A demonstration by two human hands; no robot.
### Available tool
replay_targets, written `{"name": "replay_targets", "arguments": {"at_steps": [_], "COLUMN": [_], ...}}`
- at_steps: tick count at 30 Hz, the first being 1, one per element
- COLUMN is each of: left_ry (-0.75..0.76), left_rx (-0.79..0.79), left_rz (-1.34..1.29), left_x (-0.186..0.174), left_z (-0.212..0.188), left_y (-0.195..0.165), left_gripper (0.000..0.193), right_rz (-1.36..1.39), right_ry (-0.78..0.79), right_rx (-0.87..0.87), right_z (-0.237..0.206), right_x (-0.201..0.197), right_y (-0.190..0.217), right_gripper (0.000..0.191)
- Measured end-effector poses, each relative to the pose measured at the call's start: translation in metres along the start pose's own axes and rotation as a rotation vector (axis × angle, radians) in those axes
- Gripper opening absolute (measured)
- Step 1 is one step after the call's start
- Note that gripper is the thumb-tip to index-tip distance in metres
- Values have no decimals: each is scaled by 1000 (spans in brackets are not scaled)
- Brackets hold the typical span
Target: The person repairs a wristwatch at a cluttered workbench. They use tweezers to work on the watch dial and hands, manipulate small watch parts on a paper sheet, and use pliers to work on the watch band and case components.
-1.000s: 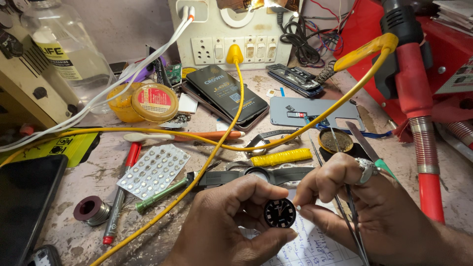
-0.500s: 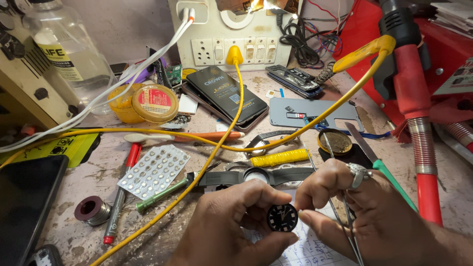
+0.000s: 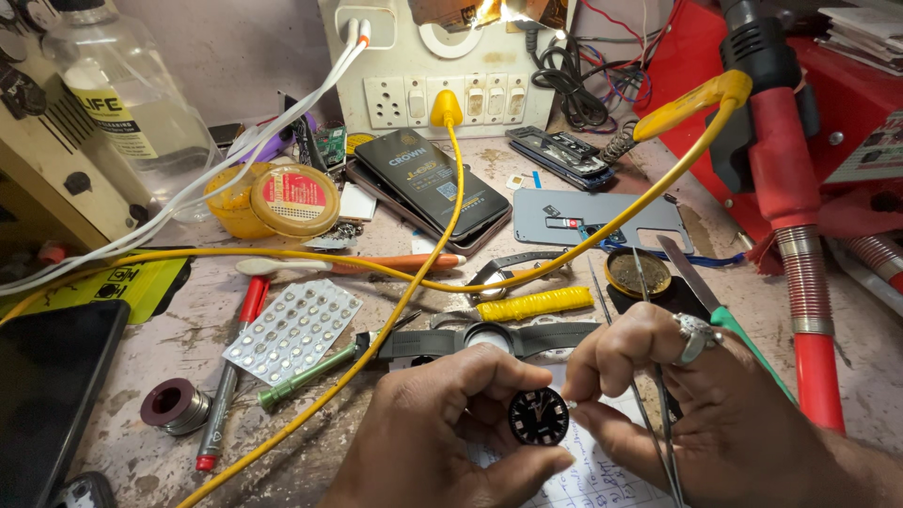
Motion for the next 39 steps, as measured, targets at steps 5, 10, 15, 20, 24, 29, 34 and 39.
{"name": "replay_targets", "arguments": {"at_steps": [5, 10, 15, 20, 24, 29, 34, 39], "left_ry": [7, 4, -8, -32, -49, -44, -46, -64], "left_rx": [-50, 59, 220, 162, 233, 238, 245, 396], "left_rz": [-94, 5, -11, 23, 105, 126, 137, 119], "left_x": [1, 0, -2, -4, -4, -4, -4, -5], "left_z": [-2, -2, -4, -5, -9, -10, -9, -12], "left_y": [2, -1, -7, -7, -15, -17, -18, -24], "left_gripper": [56, 54, 62, 58, 48, 45, 45, 42], "right_rz": [-29, 25, 30, 7, -26, 4, 14, 3], "right_ry": [-15, -12, -5, -1, 12, 6, -4, 2], "right_rx": [-4, -29, -24, -13, -21, 3, 7, -1], "right_z": [0, 0, 1, 3, 5, 3, 3, 5], "right_x": [-4, -2, -1, -2, -3, -3, -3, -3], "right_y": [2, 3, 4, 6, 8, 9, 9, 10], "right_gripper": [40, 39, 39, 36, 36, 33, 32, 31]}}
Point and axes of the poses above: each hand's wrist, its own z-axis towards the middle knuckle, its own x-axis out of the palm, y = z × x, the point moved 5 cm from there along z, towards the middle knuckle, and after that the axes turned 7 degrees about -x, right-handed, at the moved point
